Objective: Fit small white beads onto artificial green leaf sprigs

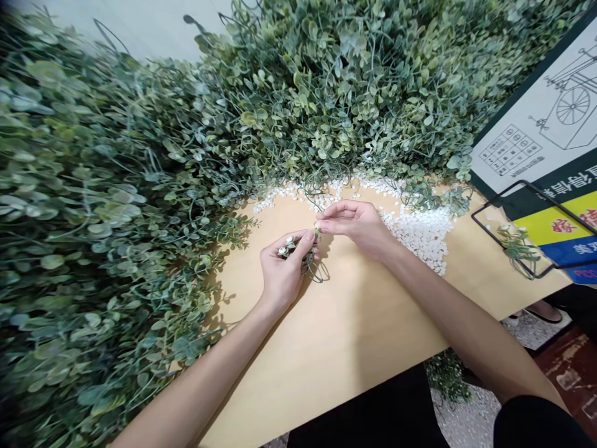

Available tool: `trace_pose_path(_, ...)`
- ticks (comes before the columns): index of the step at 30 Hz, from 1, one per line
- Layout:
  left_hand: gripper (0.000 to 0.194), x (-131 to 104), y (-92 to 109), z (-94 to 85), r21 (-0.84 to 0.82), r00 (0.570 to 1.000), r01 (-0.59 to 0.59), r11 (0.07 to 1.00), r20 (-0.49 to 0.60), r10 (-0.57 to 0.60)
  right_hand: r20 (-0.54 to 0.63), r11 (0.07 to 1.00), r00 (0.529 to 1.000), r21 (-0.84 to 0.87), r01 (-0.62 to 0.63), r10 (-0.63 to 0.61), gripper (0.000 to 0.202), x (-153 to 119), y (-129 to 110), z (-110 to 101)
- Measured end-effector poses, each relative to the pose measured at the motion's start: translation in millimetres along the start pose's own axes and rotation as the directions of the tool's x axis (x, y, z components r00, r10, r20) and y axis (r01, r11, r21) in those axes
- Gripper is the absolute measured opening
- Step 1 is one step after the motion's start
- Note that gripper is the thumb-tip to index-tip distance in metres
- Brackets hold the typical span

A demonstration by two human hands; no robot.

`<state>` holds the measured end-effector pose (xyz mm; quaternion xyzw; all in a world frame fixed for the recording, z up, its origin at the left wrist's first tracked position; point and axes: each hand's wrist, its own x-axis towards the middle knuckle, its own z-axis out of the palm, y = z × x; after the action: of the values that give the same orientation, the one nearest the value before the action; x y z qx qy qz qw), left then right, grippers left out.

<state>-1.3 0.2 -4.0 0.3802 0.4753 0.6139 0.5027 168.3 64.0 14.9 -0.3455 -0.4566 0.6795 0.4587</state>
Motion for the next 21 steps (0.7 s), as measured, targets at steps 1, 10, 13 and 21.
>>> trace_pose_path(1,0.029,0.2,-0.2,-0.1,-0.001,1.0,-0.003,1.0,-0.001,0.003,0.001,1.0,1.0,0.003,0.002,-0.002,0.032,0.2,0.3,0.1)
trace_pose_path(10,0.031,0.2,-2.1,-0.8,0.011,1.0,0.003,1.0,-0.018,-0.003,-0.009,0.999,1.0,-0.032,0.025,-0.025,0.035,0.8,2.3,-3.0)
trace_pose_path(13,0.031,0.6,-0.6,0.0,0.012,1.0,-0.015,1.0,-0.024,0.016,0.004,0.999,1.0,-0.036,0.019,-0.019,0.036,0.0,0.5,-3.8)
trace_pose_path(21,0.027,1.1,0.7,-0.5,0.05,0.998,-0.052,0.997,-0.03,0.053,0.002,0.99,1.0,-0.138,0.004,-0.003,0.031,-2.9,-3.9,-0.8)
